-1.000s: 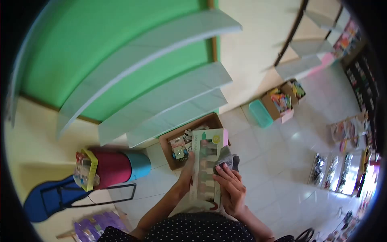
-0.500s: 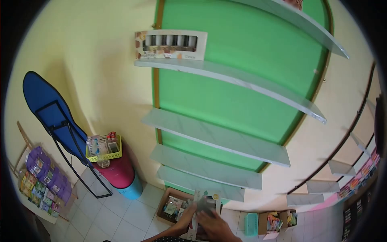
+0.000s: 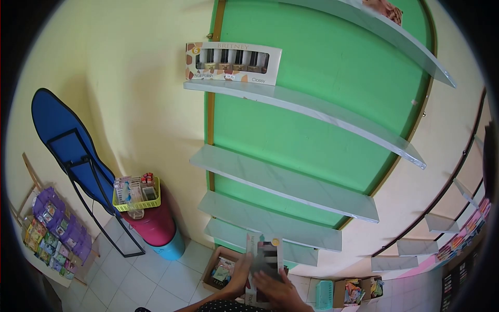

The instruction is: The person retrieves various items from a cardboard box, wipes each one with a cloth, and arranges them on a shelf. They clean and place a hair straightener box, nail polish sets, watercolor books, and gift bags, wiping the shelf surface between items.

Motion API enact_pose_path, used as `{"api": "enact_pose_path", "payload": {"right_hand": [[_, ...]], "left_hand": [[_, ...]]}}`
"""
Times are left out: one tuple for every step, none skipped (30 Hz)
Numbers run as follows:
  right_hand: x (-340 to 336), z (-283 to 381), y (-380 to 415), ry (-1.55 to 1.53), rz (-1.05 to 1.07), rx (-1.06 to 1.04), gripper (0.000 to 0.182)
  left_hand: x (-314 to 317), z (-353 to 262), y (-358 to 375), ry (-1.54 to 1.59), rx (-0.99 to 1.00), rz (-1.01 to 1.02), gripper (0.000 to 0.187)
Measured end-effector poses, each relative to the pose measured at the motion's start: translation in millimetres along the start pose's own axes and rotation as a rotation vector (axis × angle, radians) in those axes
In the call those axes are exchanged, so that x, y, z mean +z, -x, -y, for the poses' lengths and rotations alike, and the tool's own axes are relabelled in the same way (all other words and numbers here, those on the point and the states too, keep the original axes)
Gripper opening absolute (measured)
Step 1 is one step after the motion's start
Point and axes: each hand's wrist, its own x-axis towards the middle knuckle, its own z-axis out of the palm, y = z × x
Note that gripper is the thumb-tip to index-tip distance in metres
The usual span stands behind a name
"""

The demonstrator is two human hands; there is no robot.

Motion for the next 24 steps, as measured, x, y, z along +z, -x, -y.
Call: {"api": "enact_pose_path", "payload": {"right_hand": [[3.4, -1.7, 7.9, 0.025, 0.045, -0.055, 0.048], [3.0, 0.2, 10.1, 0.028, 0.046, -0.053, 0.048], [2.3, 3.0, 12.0, -0.049, -0.052, -0.007, 0.042], [2.0, 4.9, 13.4, -0.128, -0.148, 0.04, 0.036], [-1.3, 3.9, 12.3, -0.129, -0.147, 0.045, 0.036], [-9.1, 0.5, 7.2, -0.027, -0.092, 0.102, 0.042], [-16.3, -2.3, 0.7, 0.074, -0.037, 0.16, 0.048], [-21.8, -4.0, -7.6, 0.073, -0.038, 0.168, 0.048], [-26.2, -6.0, -17.7, 0.056, -0.074, 0.194, 0.048], [-27.1, -6.6, -25.1, 0.036, -0.111, 0.221, 0.048], [-24.4, -5.7, -29.7, 0.081, -0.11, 0.227, 0.049], [-24.2, -1.8, -29.0, 0.079, -0.112, 0.232, 0.049], [-25.4, 3.3, -28.3, 0.064, -0.091, 0.223, 0.049], [-25.5, 5.8, -28.5, 0.05, -0.072, 0.211, 0.049], [-22.9, 5.9, -25.1, 0.049, -0.074, 0.213, 0.049], [-18.9, 5.8, -17.6, 0.018, -0.042, 0.152, 0.049], [-16.5, 5.6, -10.7, -0.014, -0.008, 0.091, 0.049], [-16.6, 5.1, -5.5, -0.017, -0.005, 0.094, 0.049], [-17.6, 4.3, -1.1, -0.041, 0.018, 0.062, 0.049], [-18.5, 3.6, 1.0, -0.065, 0.041, 0.029, 0.049], [-20.0, 3.2, 0.2, -0.069, 0.042, 0.028, 0.049], [-23.1, 2.8, -1.7, -0.073, 0.015, 0.055, 0.049], [-26.4, 2.3, -4.1, -0.076, -0.011, 0.084, 0.049], [-28.8, 0.3, -8.3, -0.079, -0.01, 0.087, 0.049]], "left_hand": [[-2.6, 9.6, -9.6, 0.067, 0.044, -0.007, 0.042], [-2.3, 11.1, -13.7, 0.135, 0.089, -0.013, 0.041], [-2.3, 11.5, -15.4, 0.134, 0.09, -0.01, 0.041], [-1.5, 11.3, -15.4, 0.062, 0.091, -0.005, 0.041], [0.4, 9.9, -13.4, -0.009, 0.088, 0.001, 0.041], [3.8, 6.9, -11.1, -0.009, 0.085, 0.004, 0.041], [7.9, 3.0, -8.6, -0.029, 0.089, 0.006, 0.041], [10.7, 1.2, -7.0, -0.051, 0.092, 0.008, 0.042], [11.7, 1.6, -7.4, -0.054, 0.086, 0.012, 0.042], [11.6, 2.4, -8.0, -0.022, 0.038, 0.009, 0.042], [11.1, 3.0, -7.9, 0.01, -0.009, 0.005, 0.042], [10.2, 2.9, -6.2, 0.006, -0.012, 0.007, 0.042], [8.6, 1.7, -4.5, 0.01, -0.013, 0.009, 0.041], [7.1, 0.3, -4.3, 0.014, -0.013, 0.01, 0.041], [6.0, 0.7, -4.9, 0.011, -0.014, 0.011, 0.041], [5.0, 2.6, -5.3, 0.049, -0.001, 0.01, 0.04], [4.3, 4.8, -5.6, 0.088, 0.011, 0.007, 0.04], [4.2, 6.9, -5.9, 0.089, 0.007, 0.006, 0.04], [4.4, 8.3, -7.0, 0.082, 0.057, 0.012, 0.04], [4.0, 9.4, -8.5, 0.075, 0.108, 0.016, 0.04], [2.8, 10.6, -9.7, 0.075, 0.106, 0.013, 0.04], [1.7, 12.7, -10.4, 0.008, 0.118, 0.012, 0.039], [1.1, 15.4, -11.5, -0.06, 0.129, 0.012, 0.039], [1.4, 19.9, -14.1, -0.061, 0.124, 0.012, 0.039]]}}
